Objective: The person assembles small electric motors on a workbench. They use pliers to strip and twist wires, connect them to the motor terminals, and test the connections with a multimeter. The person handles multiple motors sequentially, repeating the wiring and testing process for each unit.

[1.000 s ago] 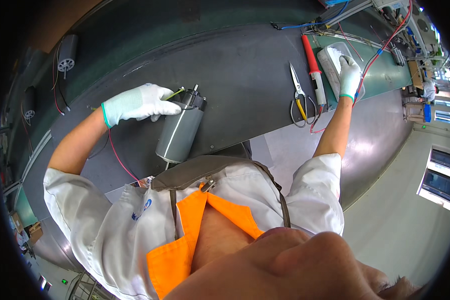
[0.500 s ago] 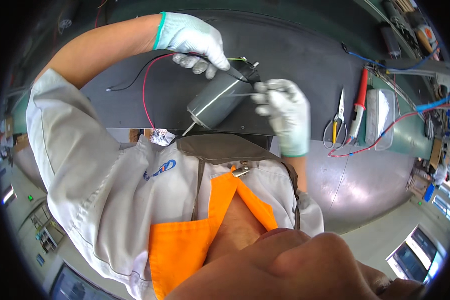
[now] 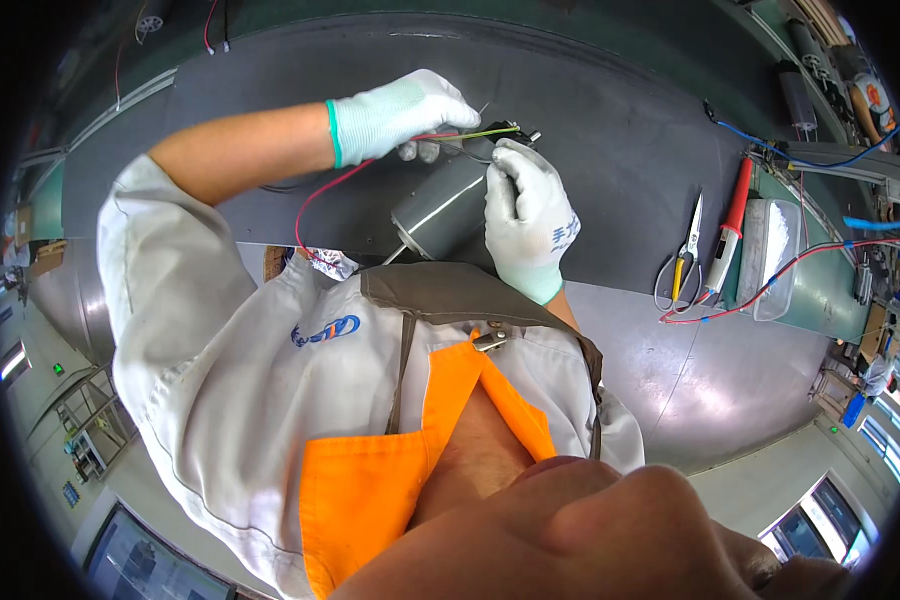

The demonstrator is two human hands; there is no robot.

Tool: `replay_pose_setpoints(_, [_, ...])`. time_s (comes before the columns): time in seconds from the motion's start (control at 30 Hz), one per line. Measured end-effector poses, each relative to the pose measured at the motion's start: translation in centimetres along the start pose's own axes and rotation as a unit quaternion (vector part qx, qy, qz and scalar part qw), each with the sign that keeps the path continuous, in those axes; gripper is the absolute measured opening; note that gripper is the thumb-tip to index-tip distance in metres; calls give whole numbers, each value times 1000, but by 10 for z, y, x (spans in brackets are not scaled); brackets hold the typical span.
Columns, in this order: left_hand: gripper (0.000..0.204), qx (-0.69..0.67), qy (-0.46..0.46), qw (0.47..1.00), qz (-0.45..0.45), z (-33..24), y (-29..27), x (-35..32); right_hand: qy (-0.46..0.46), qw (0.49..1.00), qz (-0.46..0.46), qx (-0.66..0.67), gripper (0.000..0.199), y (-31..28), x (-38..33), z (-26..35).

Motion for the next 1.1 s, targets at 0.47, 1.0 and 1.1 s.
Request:
replay_pose_setpoints(0.47, [27,-6,151,987,-62,-10,38,1,369,839,23,399,44,-22,28,-37])
replay_pose_setpoints(1.0, [25,47,227,973,-10,-36,70,2,388,882,112,243,34,-50,22,-41])
replay_pose_setpoints(1.1, [23,120,361,921,-82,-37,72,-3,191,978,69,44,23,-59,21,-28])
Point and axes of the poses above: each hand's wrist, its own x-axis towards the middle knuckle, its own y-axis out of the palm, z = x × y, the point moved 6 cm from there along x, towards the middle knuckle
